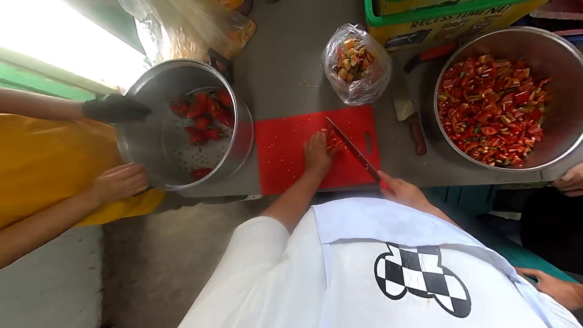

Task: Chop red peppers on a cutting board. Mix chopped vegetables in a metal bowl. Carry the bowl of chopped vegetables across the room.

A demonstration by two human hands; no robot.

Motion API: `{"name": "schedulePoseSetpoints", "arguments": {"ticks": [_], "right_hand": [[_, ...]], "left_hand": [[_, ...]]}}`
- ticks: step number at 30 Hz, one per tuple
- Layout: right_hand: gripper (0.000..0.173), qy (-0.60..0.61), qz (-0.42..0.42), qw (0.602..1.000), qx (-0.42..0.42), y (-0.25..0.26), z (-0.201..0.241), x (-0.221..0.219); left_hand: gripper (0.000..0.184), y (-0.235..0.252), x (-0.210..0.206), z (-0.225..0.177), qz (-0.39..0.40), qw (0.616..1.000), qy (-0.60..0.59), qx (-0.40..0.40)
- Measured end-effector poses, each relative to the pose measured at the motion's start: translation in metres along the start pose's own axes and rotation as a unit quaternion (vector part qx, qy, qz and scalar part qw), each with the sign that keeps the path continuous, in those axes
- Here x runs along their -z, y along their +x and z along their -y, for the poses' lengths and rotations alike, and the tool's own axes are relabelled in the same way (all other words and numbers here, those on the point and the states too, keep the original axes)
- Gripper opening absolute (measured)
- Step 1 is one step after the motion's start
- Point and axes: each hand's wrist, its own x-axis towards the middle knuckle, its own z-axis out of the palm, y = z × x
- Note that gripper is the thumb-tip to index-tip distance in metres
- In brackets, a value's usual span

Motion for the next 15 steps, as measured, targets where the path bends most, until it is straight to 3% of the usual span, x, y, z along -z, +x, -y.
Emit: {"name": "schedulePoseSetpoints", "arguments": {"ticks": [7, 15], "right_hand": [[0.052, -0.062, 0.148, 0.982, -0.096, 0.013, 0.026, 0.009], [0.054, -0.090, 0.142, 0.984, -0.057, 0.069, 0.050, 0.019]], "left_hand": [[0.064, 0.000, 0.002, -0.003, 0.019, 1.000, -0.010, 0.002], [0.059, 0.001, -0.001, -0.001, 0.017, 1.000, -0.010, -0.010]]}}
